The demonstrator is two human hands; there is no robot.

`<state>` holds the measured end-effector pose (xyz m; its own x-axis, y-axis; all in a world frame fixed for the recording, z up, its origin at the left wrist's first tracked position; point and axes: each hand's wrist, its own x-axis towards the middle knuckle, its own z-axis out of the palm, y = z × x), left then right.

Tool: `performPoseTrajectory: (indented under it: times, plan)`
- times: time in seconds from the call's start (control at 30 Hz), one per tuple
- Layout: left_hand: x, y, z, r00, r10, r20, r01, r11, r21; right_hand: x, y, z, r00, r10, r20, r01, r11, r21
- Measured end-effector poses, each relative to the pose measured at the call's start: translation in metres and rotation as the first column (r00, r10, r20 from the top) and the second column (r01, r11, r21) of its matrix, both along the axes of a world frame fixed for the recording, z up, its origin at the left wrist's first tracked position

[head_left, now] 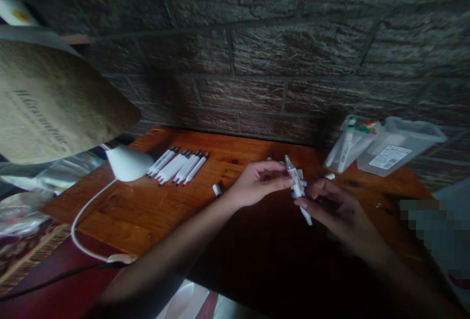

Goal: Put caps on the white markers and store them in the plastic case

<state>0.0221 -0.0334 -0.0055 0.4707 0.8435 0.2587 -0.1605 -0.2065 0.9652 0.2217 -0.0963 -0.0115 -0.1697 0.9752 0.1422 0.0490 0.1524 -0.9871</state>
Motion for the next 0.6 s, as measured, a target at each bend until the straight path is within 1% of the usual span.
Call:
performPoseTrajectory:
  times: [0.03, 0.07, 0.1, 0.13, 0.17, 0.2, 0.23, 0.27, 0.3, 0.33, 0.37, 0.4, 0.43, 0.53, 0.57, 0.6]
  plan:
    - [-0.009, 0.003, 0.005, 0.994, 0.036, -0.103, -0.03, 0.997, 0.068, 0.004, 0.002, 0.0, 0.999, -0.016, -0.031, 0.015, 0.999, -0.028]
    - [-0.021, 0.005, 0.011, 0.968, 0.103, -0.23, -0.072, 0.988, 0.14, 0.008, 0.003, 0.001, 0.997, -0.035, -0.064, 0.031, 0.998, -0.062]
    - [-0.035, 0.007, 0.018, 0.913, 0.185, -0.363, -0.108, 0.969, 0.222, 0.012, 0.005, 0.001, 0.993, -0.06, -0.098, 0.05, 0.994, -0.101]
    - [-0.049, 0.007, 0.025, 0.82, 0.278, -0.5, -0.13, 0.942, 0.31, 0.016, 0.008, 0.002, 0.987, -0.085, -0.133, 0.066, 0.988, -0.143]
    - [-0.064, 0.006, 0.031, 0.673, 0.365, -0.643, -0.126, 0.914, 0.386, 0.021, 0.009, 0.002, 0.979, -0.112, -0.171, 0.08, 0.98, -0.184]
    - [-0.078, 0.004, 0.035, 0.487, 0.427, -0.762, -0.101, 0.894, 0.436, 0.025, 0.011, 0.003, 0.967, -0.139, -0.214, 0.092, 0.972, -0.217]
    - [-0.09, 0.001, 0.039, 0.295, 0.463, -0.835, -0.089, 0.884, 0.459, 0.028, 0.012, 0.004, 0.952, -0.159, -0.262, 0.096, 0.966, -0.238]
    - [-0.1, -0.003, 0.04, 0.126, 0.433, -0.893, -0.104, 0.901, 0.422, 0.031, 0.013, 0.005, 0.935, -0.168, -0.311, 0.09, 0.964, -0.249]
    - [-0.108, -0.007, 0.039, -0.016, 0.377, -0.926, -0.155, 0.914, 0.375, 0.033, 0.014, 0.006, 0.919, -0.168, -0.358, 0.08, 0.965, -0.249]
    - [-0.112, -0.012, 0.037, -0.12, 0.326, -0.938, -0.206, 0.916, 0.345, 0.034, 0.013, 0.007, 0.905, -0.165, -0.391, 0.071, 0.968, -0.242]
    - [-0.114, -0.015, 0.033, -0.176, 0.282, -0.943, -0.243, 0.916, 0.319, 0.034, 0.013, 0.008, 0.898, -0.166, -0.408, 0.073, 0.97, -0.232]
    - [-0.114, -0.018, 0.028, -0.194, 0.254, -0.948, -0.26, 0.918, 0.299, 0.034, 0.012, 0.009, 0.896, -0.173, -0.409, 0.084, 0.97, -0.227]
    - [-0.112, -0.02, 0.024, -0.189, 0.246, -0.951, -0.26, 0.921, 0.29, 0.033, 0.011, 0.01, 0.899, -0.185, -0.398, 0.101, 0.97, -0.223]
    - [-0.098, -0.02, 0.017, -0.11, 0.268, -0.957, -0.2, 0.937, 0.285, 0.028, 0.01, 0.011, 0.902, -0.199, -0.384, 0.145, 0.976, -0.166]
    - [-0.092, -0.018, 0.017, -0.067, 0.295, -0.953, -0.167, 0.938, 0.303, 0.026, 0.009, 0.012, 0.897, -0.191, -0.399, 0.146, 0.979, -0.14]
    - [-0.084, -0.016, 0.018, 0.018, 0.334, -0.942, -0.128, 0.935, 0.33, 0.025, 0.01, 0.012, 0.889, -0.188, -0.418, 0.152, 0.981, -0.12]
